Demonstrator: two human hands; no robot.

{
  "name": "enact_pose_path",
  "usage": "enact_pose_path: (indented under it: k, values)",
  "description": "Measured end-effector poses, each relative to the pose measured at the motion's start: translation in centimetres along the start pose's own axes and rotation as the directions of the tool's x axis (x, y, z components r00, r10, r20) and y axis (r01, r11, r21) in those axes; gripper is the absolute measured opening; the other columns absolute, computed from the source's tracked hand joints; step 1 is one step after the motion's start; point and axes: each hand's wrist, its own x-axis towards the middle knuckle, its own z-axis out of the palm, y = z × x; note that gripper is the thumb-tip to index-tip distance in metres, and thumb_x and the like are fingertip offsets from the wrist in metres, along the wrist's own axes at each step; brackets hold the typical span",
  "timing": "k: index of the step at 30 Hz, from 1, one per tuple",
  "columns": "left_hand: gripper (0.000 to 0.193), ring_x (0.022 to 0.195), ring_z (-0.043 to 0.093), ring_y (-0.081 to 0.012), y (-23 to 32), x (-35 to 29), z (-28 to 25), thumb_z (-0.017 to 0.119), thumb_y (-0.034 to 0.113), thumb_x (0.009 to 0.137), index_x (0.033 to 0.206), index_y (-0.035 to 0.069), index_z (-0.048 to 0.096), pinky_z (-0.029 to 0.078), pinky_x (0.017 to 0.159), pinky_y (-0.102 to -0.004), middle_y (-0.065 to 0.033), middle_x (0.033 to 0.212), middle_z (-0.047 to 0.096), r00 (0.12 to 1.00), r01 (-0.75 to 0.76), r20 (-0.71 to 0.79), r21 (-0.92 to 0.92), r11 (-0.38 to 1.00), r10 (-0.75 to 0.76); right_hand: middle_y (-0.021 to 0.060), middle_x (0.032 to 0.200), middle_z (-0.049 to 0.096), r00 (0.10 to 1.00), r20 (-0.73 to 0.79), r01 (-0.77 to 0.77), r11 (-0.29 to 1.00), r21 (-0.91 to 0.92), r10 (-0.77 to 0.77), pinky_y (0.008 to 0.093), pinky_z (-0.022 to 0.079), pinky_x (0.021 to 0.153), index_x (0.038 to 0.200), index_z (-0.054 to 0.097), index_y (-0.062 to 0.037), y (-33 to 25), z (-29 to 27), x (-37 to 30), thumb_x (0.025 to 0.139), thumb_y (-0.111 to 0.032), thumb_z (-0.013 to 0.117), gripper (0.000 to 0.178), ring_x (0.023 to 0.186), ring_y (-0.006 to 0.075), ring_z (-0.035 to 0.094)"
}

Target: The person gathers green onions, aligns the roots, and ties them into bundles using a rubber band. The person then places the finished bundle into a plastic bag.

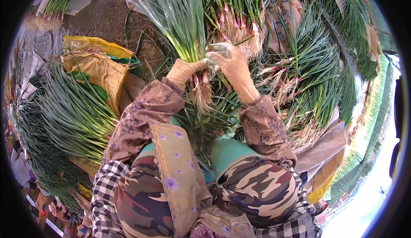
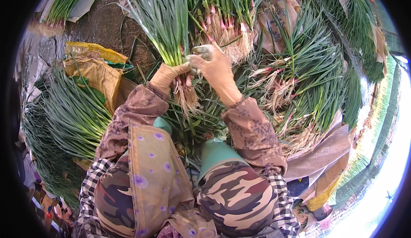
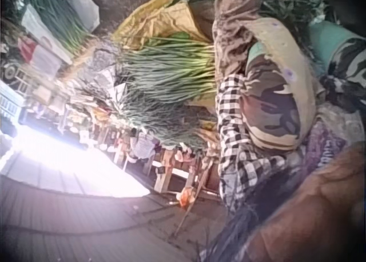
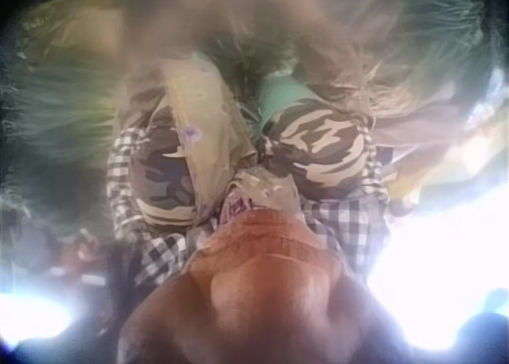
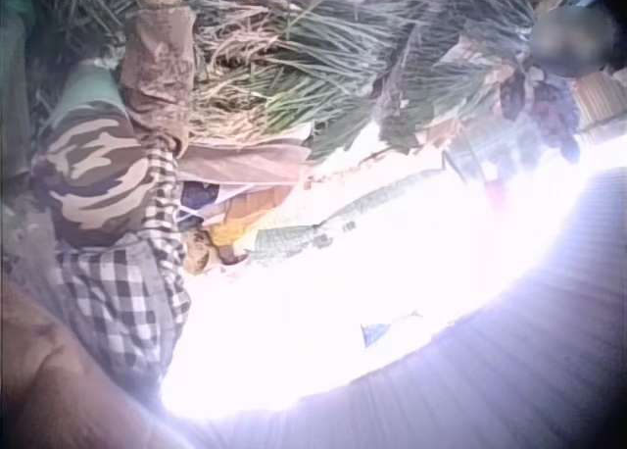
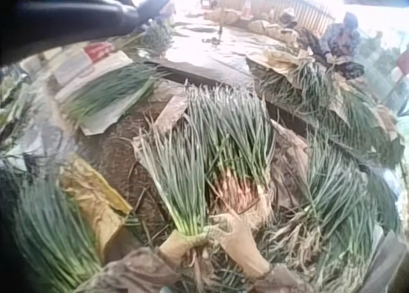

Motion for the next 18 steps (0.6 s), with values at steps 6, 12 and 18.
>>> enact_pose_path:
  k: [6, 12, 18]
  values:
    - [0.02, 0.04, 0.052, -0.0086, -0.4, -0.8, 0.2, 0.068, 0.024, 0.085, 0.083, 0.004, 0.066, 0.033, 0.036, -0.0191, -0.0027, 0.054, 0.061, 0.994, 0.094, -0.069, 0.153, 0.984, -0.084, 0.0146, 0.076, 0.066, 0.994, -0.105, -0.012, 0.992, -0.122, 0.0, 0.0353, 0.05, 0.067, 0.087, 0.064, -0.0004, 2.9, 2.2, 1.6, 0.08, -0.022, 0.068, 0.023, 0.071, 0.024, 0.064]
    - [0.021, 0.051, 0.058, -0.0101, 0.5, -1.5, -0.2, 0.068, 0.019, 0.084, 0.092, 0.0, 0.066, 0.042, 0.042, -0.0198, -0.0054, 0.07, 0.065, 0.996, -0.094, -0.003, -0.041, 0.995, 0.094, 0.0187, 0.085, 0.066, 0.991, -0.108, -0.125, 0.883, -0.452, 0.085, 0.0379, 0.05, 0.075, 0.087, 0.065, -0.007, 11.4, 2.3, 0.2, 0.075, -0.026, 0.069, 0.023, 0.083, 0.0336, 0.065]
    - [0.043, 0.061, 0.055, -0.0117, 2.6, -2.0, -1.3, 0.062, 0.021, 0.089, 0.123, 0.0, 0.049, 0.05, 0.06, -0.0249, 0.0004, 0.074, 0.055, 0.999, 0.049, 0.041, -0.584, 0.81, -0.031, 0.0079, 0.093, 0.069, 0.979, -0.013, 0.141, 0.723, -0.676, -0.203, 0.03, 0.054, 0.076, 0.103, 0.067, -0.0112, 5.4, -0.9, -2.2, 0.083, -0.025, 0.069, 0.025, 0.08, 0.0173, 0.066]
